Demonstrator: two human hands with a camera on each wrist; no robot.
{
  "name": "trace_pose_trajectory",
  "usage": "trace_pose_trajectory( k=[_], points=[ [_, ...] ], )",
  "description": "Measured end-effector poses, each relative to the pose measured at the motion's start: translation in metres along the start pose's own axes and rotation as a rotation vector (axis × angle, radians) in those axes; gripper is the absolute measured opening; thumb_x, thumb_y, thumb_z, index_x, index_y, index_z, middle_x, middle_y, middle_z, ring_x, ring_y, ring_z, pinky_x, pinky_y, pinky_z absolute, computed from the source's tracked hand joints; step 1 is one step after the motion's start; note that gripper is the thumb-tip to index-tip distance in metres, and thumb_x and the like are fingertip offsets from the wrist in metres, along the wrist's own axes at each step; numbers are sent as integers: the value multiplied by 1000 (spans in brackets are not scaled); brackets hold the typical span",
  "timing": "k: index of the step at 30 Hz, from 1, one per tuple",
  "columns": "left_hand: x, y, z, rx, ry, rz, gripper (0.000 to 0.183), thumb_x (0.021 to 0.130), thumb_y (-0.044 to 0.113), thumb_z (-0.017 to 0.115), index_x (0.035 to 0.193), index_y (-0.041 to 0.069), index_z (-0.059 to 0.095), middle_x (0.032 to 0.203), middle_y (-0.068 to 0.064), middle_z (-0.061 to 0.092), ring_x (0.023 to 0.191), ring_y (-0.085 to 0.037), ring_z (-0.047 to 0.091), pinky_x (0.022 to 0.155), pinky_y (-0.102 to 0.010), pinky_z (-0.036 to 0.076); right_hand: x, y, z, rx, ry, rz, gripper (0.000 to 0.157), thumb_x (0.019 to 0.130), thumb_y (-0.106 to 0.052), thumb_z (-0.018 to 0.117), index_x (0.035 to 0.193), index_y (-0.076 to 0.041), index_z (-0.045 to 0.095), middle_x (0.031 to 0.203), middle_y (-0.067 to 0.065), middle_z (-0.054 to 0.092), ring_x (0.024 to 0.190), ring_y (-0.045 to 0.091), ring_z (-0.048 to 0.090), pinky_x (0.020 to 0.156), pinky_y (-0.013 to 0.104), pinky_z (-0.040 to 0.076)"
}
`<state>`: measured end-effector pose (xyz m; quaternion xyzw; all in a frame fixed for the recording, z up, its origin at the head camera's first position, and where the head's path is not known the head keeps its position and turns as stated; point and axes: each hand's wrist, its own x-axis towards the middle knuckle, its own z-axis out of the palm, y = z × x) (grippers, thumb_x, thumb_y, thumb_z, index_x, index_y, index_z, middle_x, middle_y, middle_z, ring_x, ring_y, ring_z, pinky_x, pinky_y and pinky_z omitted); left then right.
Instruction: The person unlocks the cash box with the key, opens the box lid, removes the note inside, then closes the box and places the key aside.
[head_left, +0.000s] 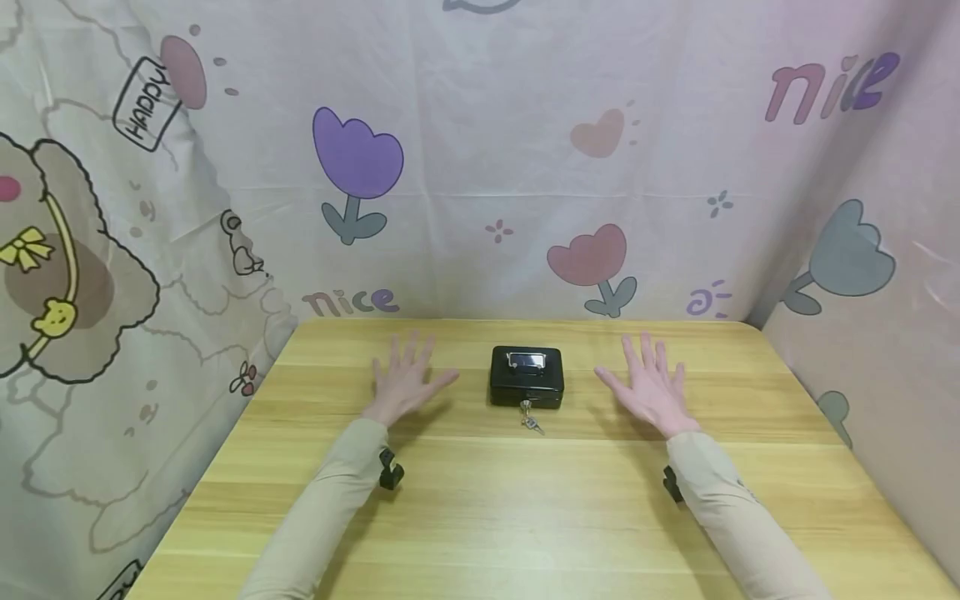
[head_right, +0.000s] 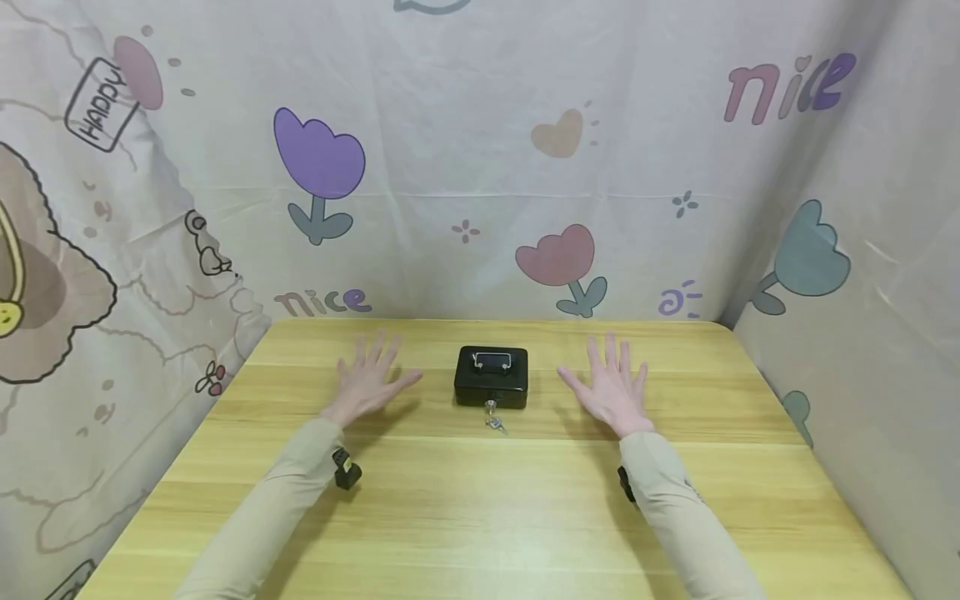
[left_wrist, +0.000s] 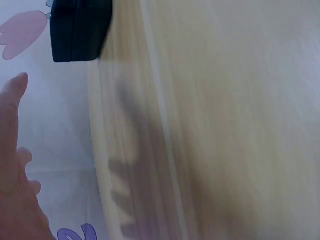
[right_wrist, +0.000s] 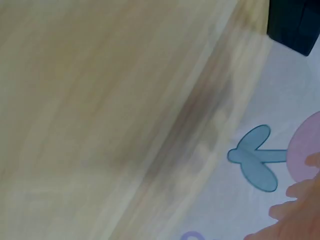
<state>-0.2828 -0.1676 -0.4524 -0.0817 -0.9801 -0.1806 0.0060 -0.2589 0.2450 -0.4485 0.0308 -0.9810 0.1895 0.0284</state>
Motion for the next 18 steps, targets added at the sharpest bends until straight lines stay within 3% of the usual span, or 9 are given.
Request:
trace_pose_trajectory(
  k=[7, 12, 18],
  points=[
    [3, 13, 4, -46, -54, 63, 93, 94, 72, 45, 163, 26, 4, 171, -8, -4, 156, -43, -12, 119, -78, -4, -2, -17, 1, 21, -33, -21, 94, 96, -75, 31, 163, -16, 2, 168, 20, -11, 154, 52, -7, 117, 78, -11],
    [10, 21, 9, -80, -73, 144, 93, 95, 65, 49, 163, 23, 3, 171, -7, -3, 157, -43, -9, 123, -73, -2, -3, -27, 5, 34, -33, -42, 94, 97, -73, 34, 163, -15, 3, 168, 20, -10, 154, 51, -5, 117, 78, -9],
    [19, 33, 17, -185, -118, 203, 102, 90, 68, 56, 163, 25, -2, 171, -1, -6, 158, -31, -16, 127, -65, -6, -5, -41, 11, 53, -38, -69, 92, 97, -71, 36, 163, -14, 6, 169, 20, -7, 155, 49, -4, 118, 78, -5]
  ],
)
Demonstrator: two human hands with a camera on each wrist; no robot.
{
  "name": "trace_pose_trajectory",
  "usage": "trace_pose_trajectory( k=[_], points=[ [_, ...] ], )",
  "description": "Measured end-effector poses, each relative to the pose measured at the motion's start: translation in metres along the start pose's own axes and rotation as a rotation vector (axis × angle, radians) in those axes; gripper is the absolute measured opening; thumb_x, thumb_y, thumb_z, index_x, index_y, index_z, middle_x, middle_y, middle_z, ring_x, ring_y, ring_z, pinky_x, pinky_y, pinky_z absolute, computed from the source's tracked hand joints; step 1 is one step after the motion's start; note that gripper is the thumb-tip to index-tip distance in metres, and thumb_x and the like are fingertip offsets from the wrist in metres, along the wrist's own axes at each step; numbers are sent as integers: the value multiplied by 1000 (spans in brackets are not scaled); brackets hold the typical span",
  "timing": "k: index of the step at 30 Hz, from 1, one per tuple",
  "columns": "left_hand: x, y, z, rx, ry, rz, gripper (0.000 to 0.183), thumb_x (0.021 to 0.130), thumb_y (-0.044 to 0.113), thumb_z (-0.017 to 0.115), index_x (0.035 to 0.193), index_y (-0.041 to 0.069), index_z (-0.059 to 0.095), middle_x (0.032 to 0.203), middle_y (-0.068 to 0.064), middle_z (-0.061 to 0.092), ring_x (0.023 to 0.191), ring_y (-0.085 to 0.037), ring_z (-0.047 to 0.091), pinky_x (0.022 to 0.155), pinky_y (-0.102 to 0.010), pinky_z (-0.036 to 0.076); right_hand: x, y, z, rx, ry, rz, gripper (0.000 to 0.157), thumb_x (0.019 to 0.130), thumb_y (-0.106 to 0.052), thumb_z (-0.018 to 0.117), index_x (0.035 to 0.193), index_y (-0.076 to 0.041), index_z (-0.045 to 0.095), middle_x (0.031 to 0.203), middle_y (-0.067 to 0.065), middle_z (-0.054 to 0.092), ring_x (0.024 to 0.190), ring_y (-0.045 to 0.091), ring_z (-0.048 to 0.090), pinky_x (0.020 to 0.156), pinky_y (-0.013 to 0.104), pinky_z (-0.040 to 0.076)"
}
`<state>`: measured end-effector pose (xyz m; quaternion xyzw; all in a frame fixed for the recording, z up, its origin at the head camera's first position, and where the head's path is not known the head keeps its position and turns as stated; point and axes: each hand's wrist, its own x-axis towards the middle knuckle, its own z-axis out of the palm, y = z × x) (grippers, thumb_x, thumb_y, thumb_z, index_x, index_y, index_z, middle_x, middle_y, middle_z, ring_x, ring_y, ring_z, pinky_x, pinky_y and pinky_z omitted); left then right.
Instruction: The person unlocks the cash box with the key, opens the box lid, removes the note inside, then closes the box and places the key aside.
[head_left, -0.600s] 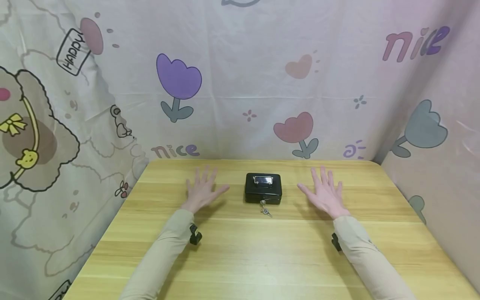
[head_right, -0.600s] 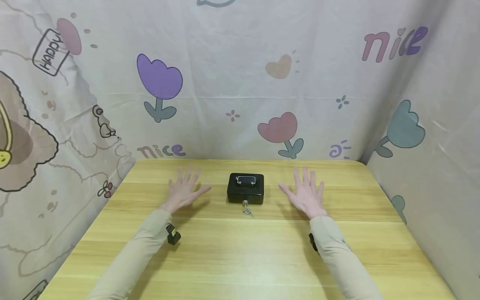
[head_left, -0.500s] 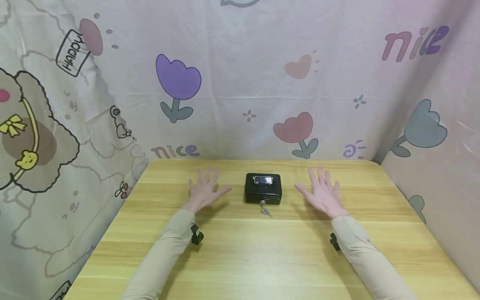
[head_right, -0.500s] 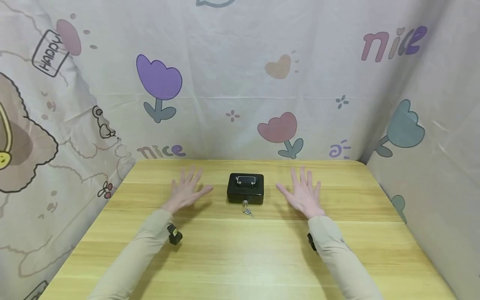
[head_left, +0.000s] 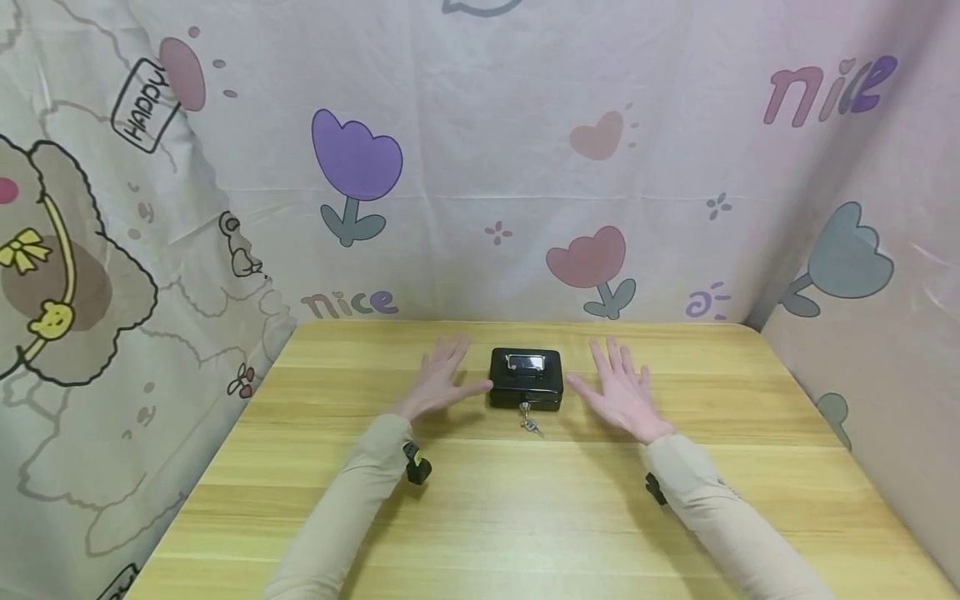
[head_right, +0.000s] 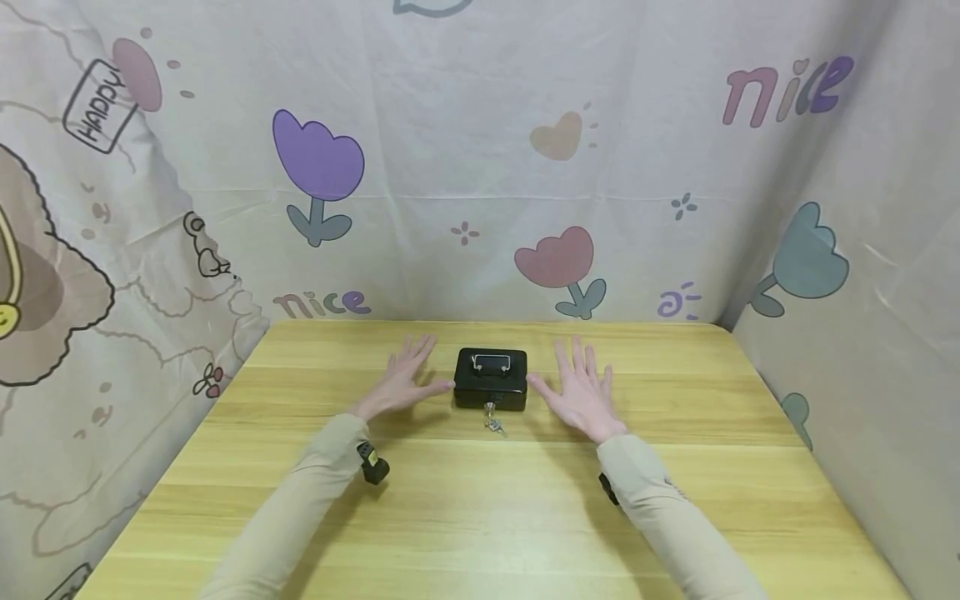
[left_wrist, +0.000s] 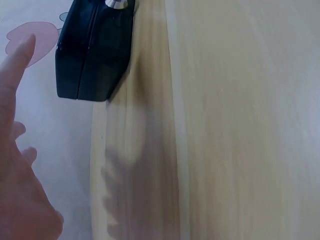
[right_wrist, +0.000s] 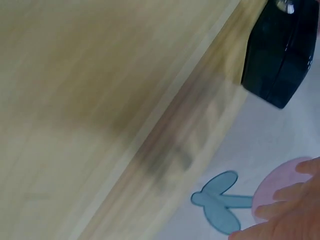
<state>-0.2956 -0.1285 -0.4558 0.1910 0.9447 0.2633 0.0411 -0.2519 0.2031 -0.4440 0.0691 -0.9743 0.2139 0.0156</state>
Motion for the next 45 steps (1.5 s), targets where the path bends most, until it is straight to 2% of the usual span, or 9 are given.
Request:
trace_pose_trajectory(
  k=[4, 9, 17, 21, 26, 31, 37, 41, 45],
  points=[
    [5, 3, 5, -147, -20, 29, 108, 87, 61, 67, 163, 24, 0, 172, -2, -3, 158, -32, -14, 127, -63, -7, 0, -9, 5, 13, 0, -13, 93, 97, -70, 39, 163, -14, 8, 170, 20, -4, 156, 48, -2, 120, 77, -1],
    [11, 2, 13, -337, -62, 9, 113, 82, 54, 77, 164, 27, 2, 172, -7, -4, 159, -32, -8, 125, -66, 1, -2, -20, 11, 42, -11, -23, 95, 96, -71, 41, 163, -13, 7, 170, 19, -2, 156, 46, 0, 121, 76, 3],
    [20, 4, 25, -470, -70, 20, 113, 79, 50, 82, 163, 18, 14, 171, -8, 13, 156, -38, 18, 123, -68, 19, -7, -33, 20, 179, 6, -40, 92, 96, -63, 50, 162, -8, 15, 168, 24, 10, 154, 48, 15, 122, 73, 13],
    [23, 8, 30, -517, -58, 30, 113, 77, 48, 84, 162, 15, 18, 171, -8, 17, 156, -37, 19, 124, -67, 19, -10, -38, 26, 264, 53, -43, 87, 96, -54, 57, 159, -4, 24, 163, 28, 24, 150, 49, 24, 123, 68, 20],
    [26, 11, 36, -577, -43, 20, 106, 80, 38, 84, 162, 13, 20, 170, -10, 17, 157, -37, 16, 126, -65, 16, -13, -43, 33, 404, 80, 23, 83, 94, -50, 62, 155, -5, 30, 156, 24, 33, 145, 42, 29, 120, 65, 29],
    [28, 10, 40, -678, -42, 32, 103, 83, 28, 83, 162, 9, 19, 171, -10, 16, 158, -33, 15, 130, -55, 13, -18, -49, 39, 572, 116, 101, 74, 92, -43, 69, 149, -6, 39, 139, 21, 45, 124, 34, 46, 106, 50, 47],
    [28, 10, 43, -700, -30, 39, 103, 82, 27, 83, 161, 7, 19, 170, -12, 17, 157, -34, 18, 130, -54, 15, -22, -53, 45, 735, 145, 158, 43, 89, -24, 75, 120, -1, 58, 107, 16, 67, 92, 21, 64, 82, 23, 54],
    [29, 10, 42, -713, -13, 43, 102, 82, 26, 83, 160, 5, 21, 169, -14, 19, 156, -37, 20, 129, -57, 16, -22, -55, 48, 835, 128, 177, 28, 87, -15, 76, 106, 3, 64, 94, 19, 73, 75, 27, 72, 70, 29, 63],
    [29, 11, 43, -721, -3, 37, 103, 81, 26, 84, 160, 5, 22, 169, -15, 21, 156, -38, 21, 128, -58, 18, -22, -59, 52, 956, 81, 230, 25, 86, -7, 75, 105, 7, 66, 90, 23, 75, 70, 26, 74, 69, 34, 65]
  ],
)
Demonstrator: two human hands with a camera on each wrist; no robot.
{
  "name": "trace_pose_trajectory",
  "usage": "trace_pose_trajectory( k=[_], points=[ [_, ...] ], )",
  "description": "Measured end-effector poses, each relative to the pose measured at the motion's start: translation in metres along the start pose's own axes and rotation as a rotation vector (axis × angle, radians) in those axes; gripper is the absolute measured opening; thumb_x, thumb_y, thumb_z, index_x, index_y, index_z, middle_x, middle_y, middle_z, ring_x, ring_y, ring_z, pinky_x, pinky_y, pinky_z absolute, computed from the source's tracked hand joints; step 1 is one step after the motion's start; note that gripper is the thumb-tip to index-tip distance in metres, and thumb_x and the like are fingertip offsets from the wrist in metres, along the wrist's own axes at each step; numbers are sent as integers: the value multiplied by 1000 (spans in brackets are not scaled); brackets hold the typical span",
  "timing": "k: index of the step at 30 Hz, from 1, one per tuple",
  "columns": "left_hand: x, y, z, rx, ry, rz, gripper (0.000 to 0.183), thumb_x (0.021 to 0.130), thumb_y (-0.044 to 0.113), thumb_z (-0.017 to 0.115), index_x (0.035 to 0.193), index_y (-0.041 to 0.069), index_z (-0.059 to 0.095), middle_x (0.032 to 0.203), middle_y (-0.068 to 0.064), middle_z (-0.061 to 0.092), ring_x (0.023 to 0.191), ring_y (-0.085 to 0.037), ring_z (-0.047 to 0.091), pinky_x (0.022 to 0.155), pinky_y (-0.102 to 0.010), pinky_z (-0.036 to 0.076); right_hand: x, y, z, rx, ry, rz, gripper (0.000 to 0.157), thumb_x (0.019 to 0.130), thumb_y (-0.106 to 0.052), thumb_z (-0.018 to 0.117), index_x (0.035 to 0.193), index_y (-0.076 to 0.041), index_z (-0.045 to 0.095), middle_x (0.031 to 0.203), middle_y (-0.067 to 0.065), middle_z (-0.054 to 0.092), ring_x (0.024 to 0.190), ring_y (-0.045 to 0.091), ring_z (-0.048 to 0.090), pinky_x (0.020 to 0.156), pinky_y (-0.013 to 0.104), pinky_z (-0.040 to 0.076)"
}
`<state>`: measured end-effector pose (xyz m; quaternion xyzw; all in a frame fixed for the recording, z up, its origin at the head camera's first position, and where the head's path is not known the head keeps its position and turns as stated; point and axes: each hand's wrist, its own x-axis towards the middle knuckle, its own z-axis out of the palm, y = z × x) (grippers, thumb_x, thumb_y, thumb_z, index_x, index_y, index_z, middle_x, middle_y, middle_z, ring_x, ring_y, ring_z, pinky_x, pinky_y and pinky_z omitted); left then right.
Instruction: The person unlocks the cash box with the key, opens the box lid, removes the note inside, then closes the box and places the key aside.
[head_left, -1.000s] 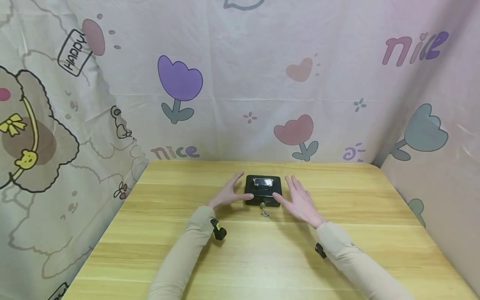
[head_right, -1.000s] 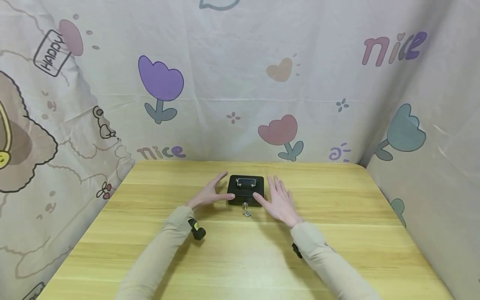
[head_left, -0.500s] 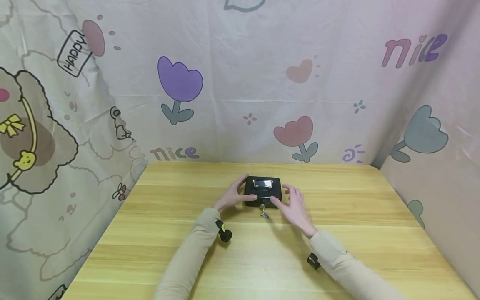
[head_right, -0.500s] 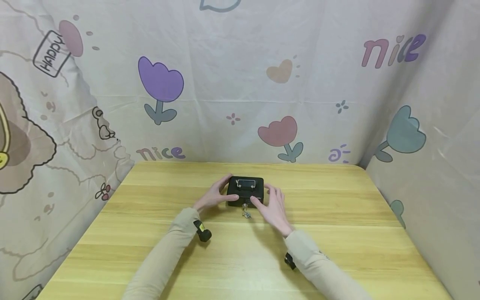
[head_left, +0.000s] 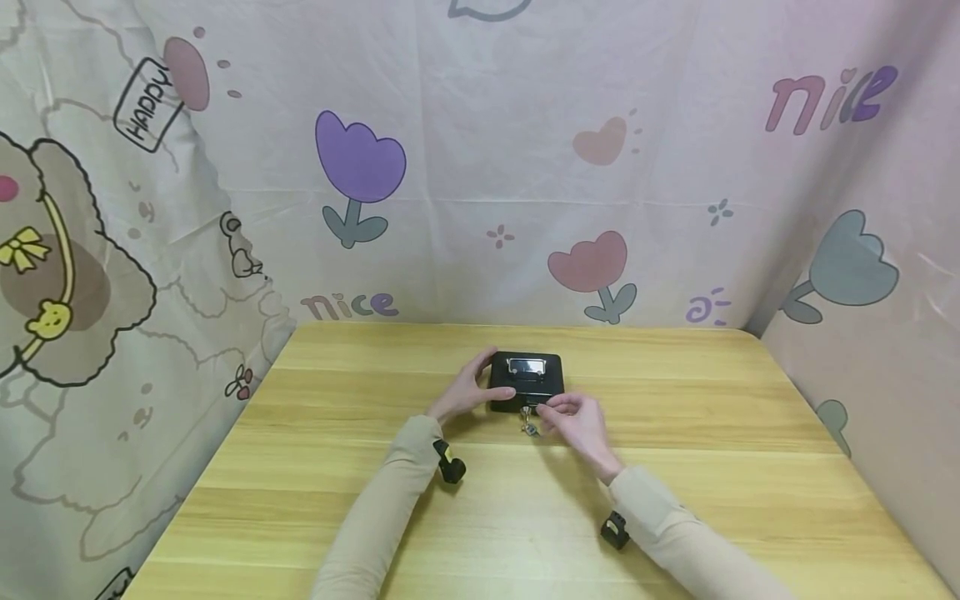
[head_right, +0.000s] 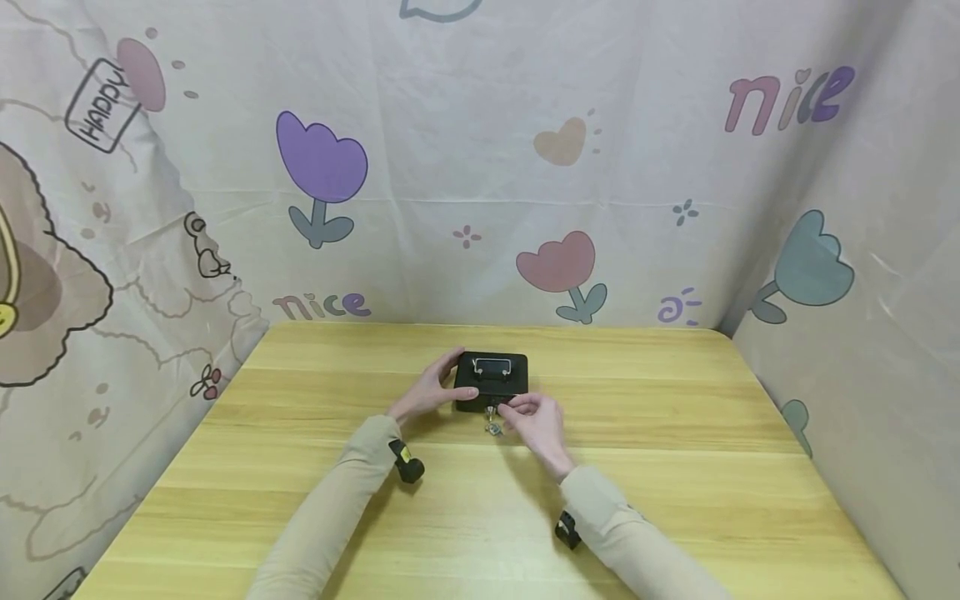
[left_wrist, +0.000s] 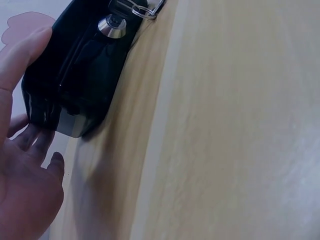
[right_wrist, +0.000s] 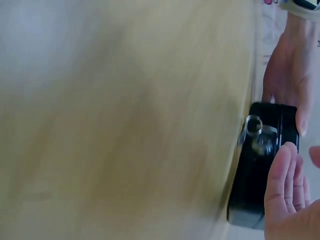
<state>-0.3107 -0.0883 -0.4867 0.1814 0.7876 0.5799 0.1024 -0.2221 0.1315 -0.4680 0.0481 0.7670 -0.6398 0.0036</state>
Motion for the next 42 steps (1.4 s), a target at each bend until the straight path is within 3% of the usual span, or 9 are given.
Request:
trace_pose_trajectory(
  k=[6, 14, 28, 42],
  points=[
    [-1, -1, 2, -10, 6, -19, 104, 81, 26, 84, 161, 7, 20, 169, -14, 21, 156, -38, 21, 128, -58, 19, -4, 4, 9, 167, -23, 123, 27, 87, 0, 72, 111, 11, 64, 93, 22, 76, 68, 18, 72, 66, 28, 65],
    [-1, -2, 2, -29, 1, -17, 103, 81, 25, 84, 160, 9, 22, 167, -14, 26, 155, -37, 22, 128, -58, 18, -4, 11, 17, 241, -27, 139, 32, 87, 2, 71, 116, 12, 64, 90, 19, 77, 63, 12, 69, 57, 22, 61],
    [-2, -2, 1, -25, -2, -20, 105, 80, 30, 85, 161, 10, 20, 168, -14, 23, 155, -37, 22, 128, -58, 19, 0, 15, 23, 299, -21, 211, 31, 89, 0, 71, 116, 14, 65, 77, 15, 76, 56, 9, 67, 50, 18, 56],
    [-3, -2, 2, -40, -7, -17, 104, 81, 27, 84, 161, 10, 20, 168, -14, 22, 156, -36, 21, 128, -56, 19, 0, 16, 20, 312, -78, 260, 31, 91, -1, 68, 117, 15, 64, 78, 10, 76, 59, 7, 67, 52, 14, 54]
  ],
)
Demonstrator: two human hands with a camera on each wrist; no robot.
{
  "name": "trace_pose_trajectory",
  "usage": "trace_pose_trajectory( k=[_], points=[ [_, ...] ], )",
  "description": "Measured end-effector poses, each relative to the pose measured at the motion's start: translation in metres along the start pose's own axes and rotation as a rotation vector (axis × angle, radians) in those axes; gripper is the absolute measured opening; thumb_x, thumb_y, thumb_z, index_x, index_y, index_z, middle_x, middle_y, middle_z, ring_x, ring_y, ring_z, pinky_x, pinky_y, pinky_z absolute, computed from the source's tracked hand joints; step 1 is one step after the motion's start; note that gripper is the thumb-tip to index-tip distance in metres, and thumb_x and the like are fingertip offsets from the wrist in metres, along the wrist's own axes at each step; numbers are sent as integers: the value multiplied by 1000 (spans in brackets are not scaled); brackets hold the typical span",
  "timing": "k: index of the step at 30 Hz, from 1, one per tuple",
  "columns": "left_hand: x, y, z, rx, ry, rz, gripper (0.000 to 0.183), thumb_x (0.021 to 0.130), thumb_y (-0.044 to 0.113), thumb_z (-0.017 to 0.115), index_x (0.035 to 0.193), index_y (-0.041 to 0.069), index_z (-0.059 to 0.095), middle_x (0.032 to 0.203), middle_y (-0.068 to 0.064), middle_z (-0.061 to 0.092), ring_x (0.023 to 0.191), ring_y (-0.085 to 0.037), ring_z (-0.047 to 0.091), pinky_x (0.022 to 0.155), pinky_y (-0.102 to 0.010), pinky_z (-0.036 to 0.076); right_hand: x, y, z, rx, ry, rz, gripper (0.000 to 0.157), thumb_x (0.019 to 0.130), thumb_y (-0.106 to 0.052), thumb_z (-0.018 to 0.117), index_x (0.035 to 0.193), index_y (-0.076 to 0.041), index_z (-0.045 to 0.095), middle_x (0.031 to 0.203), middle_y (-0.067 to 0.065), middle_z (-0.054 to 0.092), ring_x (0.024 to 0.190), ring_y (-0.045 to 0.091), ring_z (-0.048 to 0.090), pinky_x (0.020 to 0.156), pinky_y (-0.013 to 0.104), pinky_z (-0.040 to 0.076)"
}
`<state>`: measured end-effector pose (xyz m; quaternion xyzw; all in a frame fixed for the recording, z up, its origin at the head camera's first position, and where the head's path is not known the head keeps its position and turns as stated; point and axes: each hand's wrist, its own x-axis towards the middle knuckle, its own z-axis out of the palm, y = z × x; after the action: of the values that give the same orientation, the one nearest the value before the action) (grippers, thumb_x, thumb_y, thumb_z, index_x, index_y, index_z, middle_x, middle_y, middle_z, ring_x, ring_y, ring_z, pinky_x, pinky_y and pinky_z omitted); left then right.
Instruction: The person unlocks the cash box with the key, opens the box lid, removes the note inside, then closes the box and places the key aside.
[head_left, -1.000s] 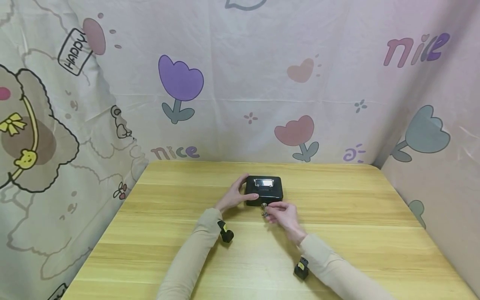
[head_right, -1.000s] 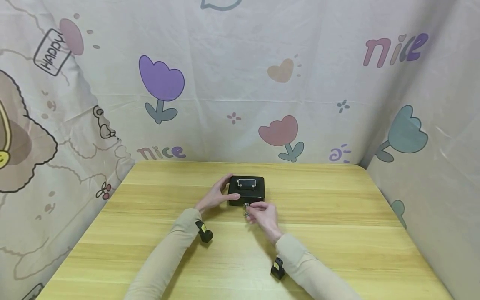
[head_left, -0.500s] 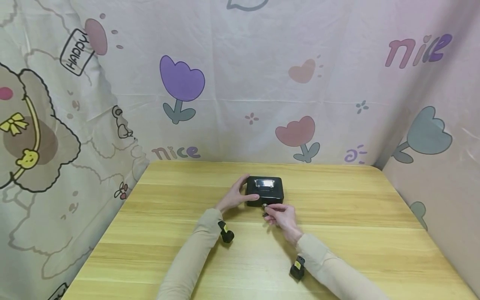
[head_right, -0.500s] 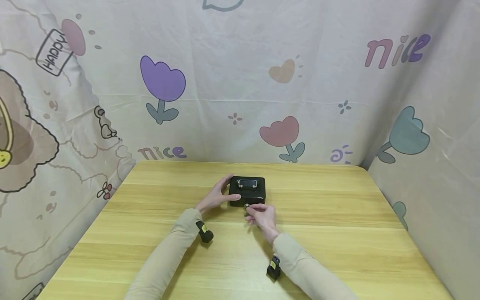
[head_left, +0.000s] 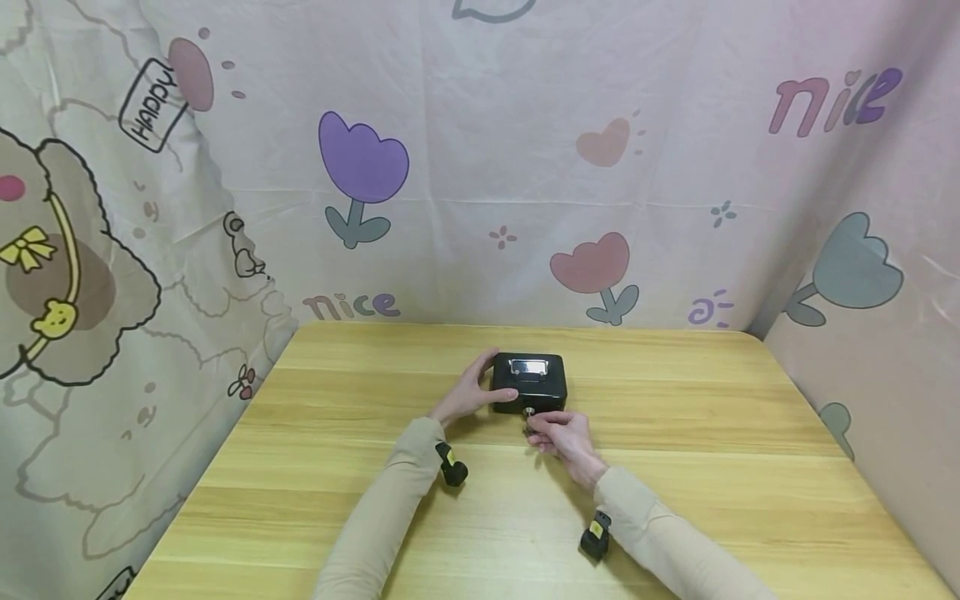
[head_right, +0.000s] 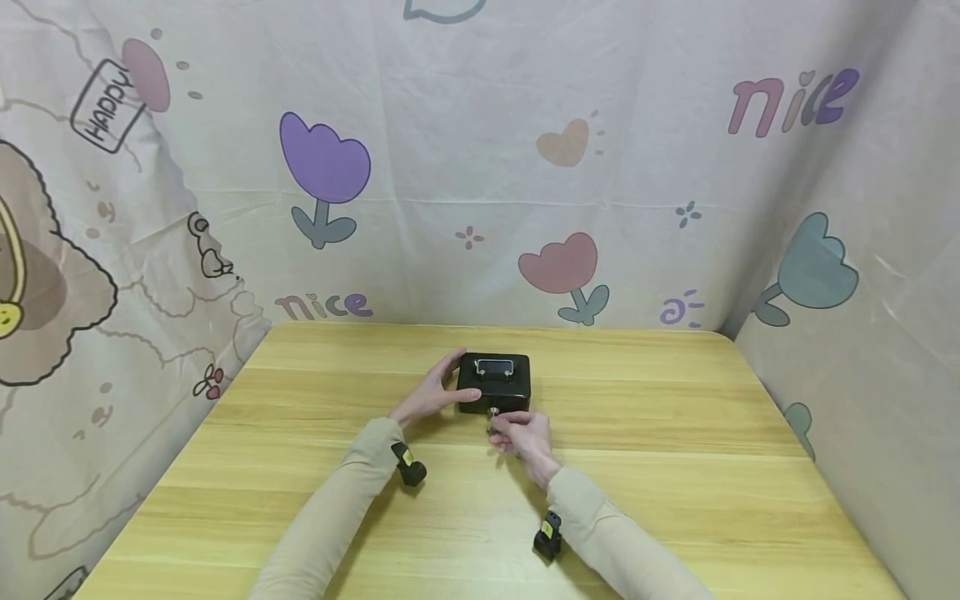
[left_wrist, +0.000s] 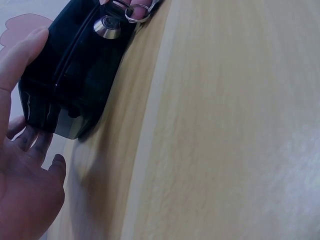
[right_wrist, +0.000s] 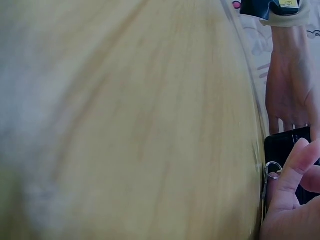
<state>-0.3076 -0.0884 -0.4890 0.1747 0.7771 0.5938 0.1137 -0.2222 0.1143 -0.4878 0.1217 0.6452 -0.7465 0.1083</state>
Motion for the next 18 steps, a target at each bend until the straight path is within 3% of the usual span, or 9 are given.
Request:
trace_pose_trajectory(
  k=[18],
  points=[
    [0, 1, 1, 37, 8, -14, 103, 83, 29, 82, 161, 10, 19, 170, -12, 20, 156, -38, 20, 128, -57, 20, 2, 0, 1, 49, 11, 21, 30, 92, 7, 60, 120, 16, 59, 73, 4, 72, 56, 5, 64, 49, 13, 49]
  ],
)
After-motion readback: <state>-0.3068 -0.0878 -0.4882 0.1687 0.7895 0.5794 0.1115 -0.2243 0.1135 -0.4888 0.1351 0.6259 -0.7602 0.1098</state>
